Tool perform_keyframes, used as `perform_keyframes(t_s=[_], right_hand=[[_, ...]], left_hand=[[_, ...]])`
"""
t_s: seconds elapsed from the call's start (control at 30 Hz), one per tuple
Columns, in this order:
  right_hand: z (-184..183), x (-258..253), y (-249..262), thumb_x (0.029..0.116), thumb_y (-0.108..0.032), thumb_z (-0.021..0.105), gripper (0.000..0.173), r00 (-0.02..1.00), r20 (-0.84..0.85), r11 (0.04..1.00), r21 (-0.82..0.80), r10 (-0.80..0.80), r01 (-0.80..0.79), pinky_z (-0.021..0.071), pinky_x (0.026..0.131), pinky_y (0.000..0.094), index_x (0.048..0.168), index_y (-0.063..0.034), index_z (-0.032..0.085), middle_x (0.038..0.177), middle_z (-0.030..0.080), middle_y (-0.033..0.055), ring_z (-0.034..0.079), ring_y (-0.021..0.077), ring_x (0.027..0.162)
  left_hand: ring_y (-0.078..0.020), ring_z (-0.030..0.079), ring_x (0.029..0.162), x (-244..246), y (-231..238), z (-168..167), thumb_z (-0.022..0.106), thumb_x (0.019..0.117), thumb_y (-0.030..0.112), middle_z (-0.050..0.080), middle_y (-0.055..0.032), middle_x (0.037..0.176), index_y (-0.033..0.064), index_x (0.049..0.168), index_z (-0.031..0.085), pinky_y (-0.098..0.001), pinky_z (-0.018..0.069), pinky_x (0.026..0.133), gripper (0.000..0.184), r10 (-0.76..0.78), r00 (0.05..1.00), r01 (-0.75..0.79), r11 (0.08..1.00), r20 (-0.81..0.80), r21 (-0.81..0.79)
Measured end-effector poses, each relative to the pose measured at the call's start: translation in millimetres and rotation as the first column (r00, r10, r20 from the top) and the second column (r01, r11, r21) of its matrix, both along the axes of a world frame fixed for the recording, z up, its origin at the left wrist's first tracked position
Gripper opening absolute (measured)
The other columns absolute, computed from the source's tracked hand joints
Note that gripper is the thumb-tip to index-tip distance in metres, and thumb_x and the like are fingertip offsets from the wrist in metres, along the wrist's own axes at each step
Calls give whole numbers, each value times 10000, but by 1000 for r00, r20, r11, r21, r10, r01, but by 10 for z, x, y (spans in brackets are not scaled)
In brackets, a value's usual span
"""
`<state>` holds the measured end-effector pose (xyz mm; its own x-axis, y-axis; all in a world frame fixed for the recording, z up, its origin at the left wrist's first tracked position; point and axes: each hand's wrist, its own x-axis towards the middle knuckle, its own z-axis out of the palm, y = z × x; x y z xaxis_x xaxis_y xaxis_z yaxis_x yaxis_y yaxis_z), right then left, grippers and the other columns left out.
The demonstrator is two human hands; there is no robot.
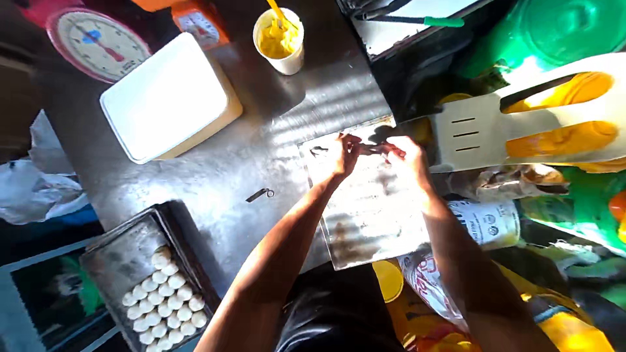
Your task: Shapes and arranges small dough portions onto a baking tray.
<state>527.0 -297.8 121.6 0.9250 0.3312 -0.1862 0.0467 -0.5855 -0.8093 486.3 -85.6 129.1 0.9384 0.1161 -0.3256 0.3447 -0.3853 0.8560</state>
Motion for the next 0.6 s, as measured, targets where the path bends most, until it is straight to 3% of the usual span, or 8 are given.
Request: perform_keyframes(t_s=[0.1,0.23,0.27,0.33,0.4,0.47,0.53,0.6], right_hand=[[-81,209,-157,958,-126,688,290,1000,-6,995,-99,8,-8,595,793,516,1248,-116,669,1117,709,158,711,291,895],[-444,394,-191,961,-159,686,186,992,106,977,-207,69,-46,576,841,542,1128,-84,722,1082,709,166,700,318,960],[-541,438,-155,959,-160,690,146,982,171,974,-224,81,-41,569,871,532,1056,-61,737,1066,703,172,690,324,995],[-628,444,-153,975,-184,659,161,969,223,951,-308,104,-31,572,862,523,1065,-88,751,1133,677,162,676,318,1036],[-553,386,-162,979,-201,623,251,968,229,931,-365,102,-12,575,793,552,1194,-132,732,1263,632,163,673,331,1032],[-387,275,-56,986,-159,563,397,958,277,934,-356,78,27,581,783,537,1372,-161,656,1358,603,150,680,323,1031],[-243,103,175,1002,-159,555,331,944,325,969,-247,65,18,591,803,466,1300,-140,698,1211,682,115,695,256,984],[-272,-147,465,1031,-327,580,277,955,264,970,-230,135,-74,611,803,443,1198,-173,738,1071,748,46,730,195,923]], left_hand=[[-244,680,1067,456,-29,-277,611,990,146,684,-148,1151,44,1147,719,-425,563,966,216,-54,998,51,982,15,183],[-270,636,1132,710,-110,-522,647,958,130,700,-101,1106,86,1043,748,-449,513,1022,139,-141,990,129,903,0,409],[-273,620,1127,709,-120,-625,652,954,137,688,-95,1088,109,1008,755,-436,508,1014,120,-159,986,122,880,42,458],[-276,608,1105,675,-90,-797,638,974,183,661,-112,1082,144,988,770,-410,514,982,139,-191,964,71,855,185,514],[-255,618,1074,626,59,-677,604,1014,237,655,-104,1097,188,1087,788,-390,524,949,204,-163,961,18,842,223,539],[-225,631,1078,421,349,-362,553,1039,300,689,-44,1087,225,1108,776,-403,525,951,245,-65,991,-21,796,121,605],[-242,617,1117,108,721,-169,517,1046,358,711,-10,1082,230,1095,761,-480,487,987,280,96,995,-54,747,-28,662],[-289,604,1140,-245,963,-183,539,1030,405,715,-26,1083,229,1109,753,-551,465,969,288,210,971,-79,742,-119,666]])
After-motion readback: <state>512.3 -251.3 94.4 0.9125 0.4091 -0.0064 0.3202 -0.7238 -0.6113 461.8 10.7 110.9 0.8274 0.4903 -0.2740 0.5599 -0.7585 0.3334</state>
